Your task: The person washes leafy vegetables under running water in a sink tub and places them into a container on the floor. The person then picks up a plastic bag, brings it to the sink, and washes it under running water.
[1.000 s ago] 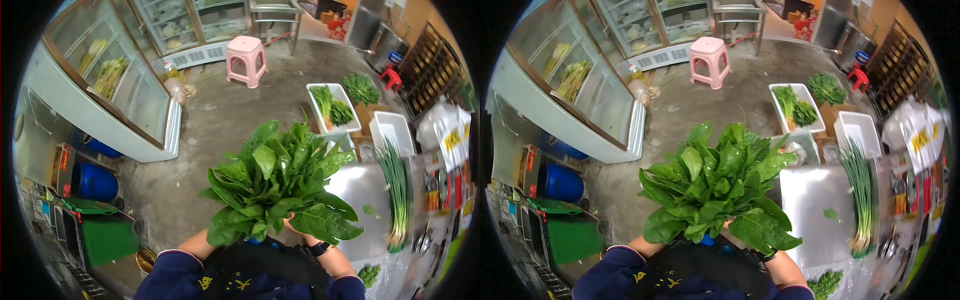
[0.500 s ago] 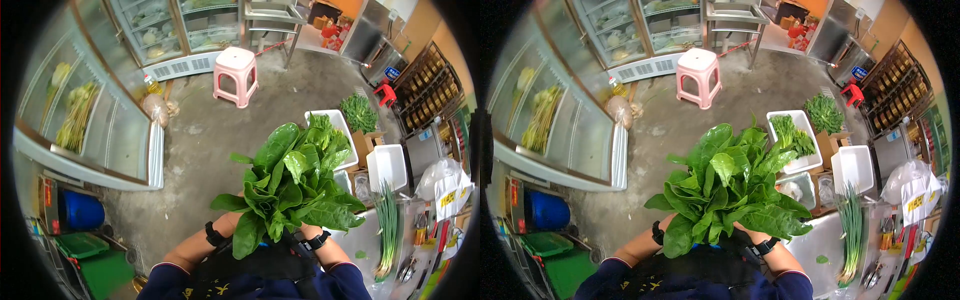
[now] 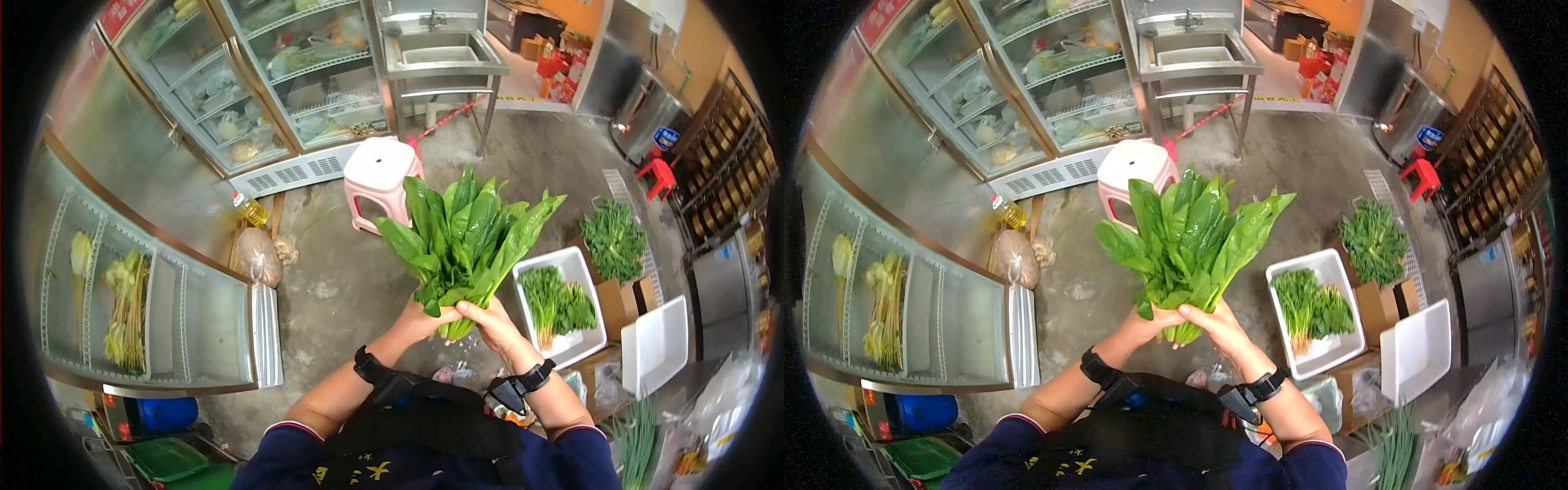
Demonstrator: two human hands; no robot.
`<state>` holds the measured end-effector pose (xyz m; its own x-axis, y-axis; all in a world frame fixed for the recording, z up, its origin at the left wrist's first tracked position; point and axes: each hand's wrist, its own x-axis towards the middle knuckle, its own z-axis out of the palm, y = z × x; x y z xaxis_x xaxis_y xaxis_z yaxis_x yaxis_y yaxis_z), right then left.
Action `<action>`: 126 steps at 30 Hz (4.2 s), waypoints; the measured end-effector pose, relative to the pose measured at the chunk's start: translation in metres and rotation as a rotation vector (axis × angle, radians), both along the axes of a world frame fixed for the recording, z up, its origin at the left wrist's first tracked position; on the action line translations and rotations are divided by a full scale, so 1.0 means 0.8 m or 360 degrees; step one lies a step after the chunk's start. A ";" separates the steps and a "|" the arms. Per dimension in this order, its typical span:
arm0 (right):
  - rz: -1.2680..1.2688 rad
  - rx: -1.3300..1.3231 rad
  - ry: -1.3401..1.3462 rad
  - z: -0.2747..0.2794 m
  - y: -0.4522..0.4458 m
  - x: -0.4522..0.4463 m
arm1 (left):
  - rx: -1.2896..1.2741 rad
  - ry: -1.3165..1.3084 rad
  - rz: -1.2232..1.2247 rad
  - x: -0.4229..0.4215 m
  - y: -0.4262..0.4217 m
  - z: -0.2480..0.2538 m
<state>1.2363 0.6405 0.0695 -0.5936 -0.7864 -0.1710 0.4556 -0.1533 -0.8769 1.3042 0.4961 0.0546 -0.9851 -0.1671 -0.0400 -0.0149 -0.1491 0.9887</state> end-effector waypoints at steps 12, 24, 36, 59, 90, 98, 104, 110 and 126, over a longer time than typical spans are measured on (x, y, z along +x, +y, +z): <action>-0.0116 -0.0355 -0.0342 -0.111 -0.139 -0.297 | -0.0563 0.0317 -0.0076 -0.286 -0.152 0.002; -0.0197 -0.0418 -0.0264 -0.090 -0.163 -0.555 | 0.1099 0.0077 -0.0560 -0.546 -0.218 0.052; 0.0122 -0.0119 0.0039 0.016 -0.157 -0.931 | -0.0501 0.0678 -0.0060 -0.938 -0.171 0.007; 0.0891 0.0344 0.1435 0.179 -0.373 -1.561 | 0.1198 -0.0146 -0.0014 -1.288 -0.299 -0.037; 0.1253 -0.0240 0.2398 -0.050 -0.819 -1.811 | 0.1577 0.0997 0.2464 -1.603 -0.306 0.024; 0.1048 -0.0252 0.2864 -0.108 -0.880 -1.788 | 0.1319 0.1063 0.2599 -1.623 -0.519 -0.037; 0.1317 -0.0325 0.3241 -0.116 -0.832 -1.787 | 0.1406 0.0871 0.2662 -1.647 -0.602 -0.065; 0.1834 0.0353 0.1443 -0.063 -0.889 -1.744 | 0.1277 0.0659 0.2835 -1.660 -0.624 -0.071; 0.2527 0.0797 0.0115 -0.092 -0.967 -1.696 | 0.1602 0.0838 0.2589 -1.644 -0.665 -0.074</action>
